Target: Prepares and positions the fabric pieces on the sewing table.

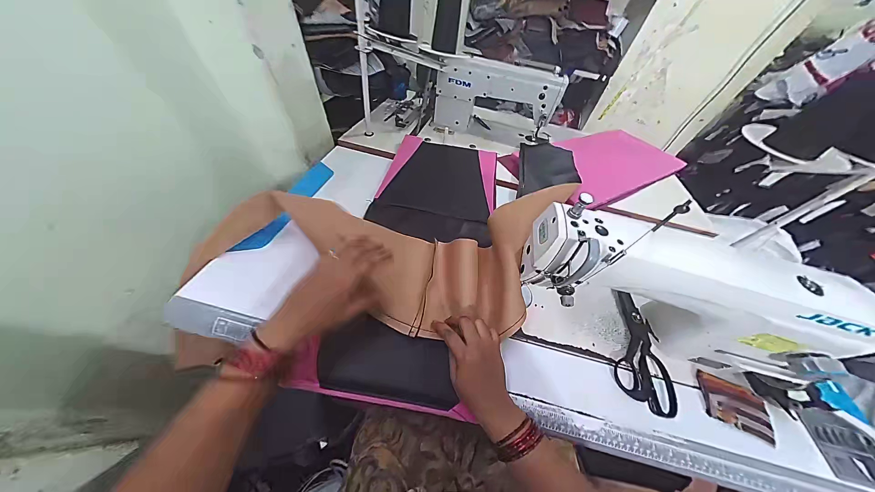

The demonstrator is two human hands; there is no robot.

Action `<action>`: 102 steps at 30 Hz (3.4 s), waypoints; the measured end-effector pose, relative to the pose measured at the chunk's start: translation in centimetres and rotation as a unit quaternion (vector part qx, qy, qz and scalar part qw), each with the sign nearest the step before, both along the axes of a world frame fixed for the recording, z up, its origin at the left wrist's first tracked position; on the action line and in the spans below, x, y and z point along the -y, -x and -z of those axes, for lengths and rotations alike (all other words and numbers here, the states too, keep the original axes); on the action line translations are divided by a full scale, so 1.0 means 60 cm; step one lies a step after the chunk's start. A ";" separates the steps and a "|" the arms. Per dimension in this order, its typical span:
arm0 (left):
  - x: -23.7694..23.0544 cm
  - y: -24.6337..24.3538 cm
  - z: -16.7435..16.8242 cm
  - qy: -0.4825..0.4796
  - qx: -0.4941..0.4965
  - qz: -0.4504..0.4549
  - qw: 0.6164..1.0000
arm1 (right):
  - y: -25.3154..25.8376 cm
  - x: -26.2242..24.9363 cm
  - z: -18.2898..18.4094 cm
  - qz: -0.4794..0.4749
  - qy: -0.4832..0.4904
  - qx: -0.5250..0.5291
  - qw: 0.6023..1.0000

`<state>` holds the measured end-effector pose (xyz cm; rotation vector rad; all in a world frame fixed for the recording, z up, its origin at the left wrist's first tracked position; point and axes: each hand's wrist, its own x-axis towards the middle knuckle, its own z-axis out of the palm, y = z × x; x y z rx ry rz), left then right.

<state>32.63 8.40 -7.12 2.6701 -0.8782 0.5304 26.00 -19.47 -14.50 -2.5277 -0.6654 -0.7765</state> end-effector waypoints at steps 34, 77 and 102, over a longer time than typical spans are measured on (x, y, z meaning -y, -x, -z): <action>-0.037 0.070 0.116 0.104 -0.008 0.019 0.994 | -0.050 0.025 -0.006 -0.281 0.040 0.176 0.943; 0.007 0.094 0.136 -0.012 0.105 0.237 0.966 | 0.047 0.097 0.023 -0.137 0.090 0.150 0.975; 0.263 -0.061 -0.078 0.050 -0.216 -0.111 0.969 | 0.105 0.040 0.065 0.001 0.013 0.098 0.995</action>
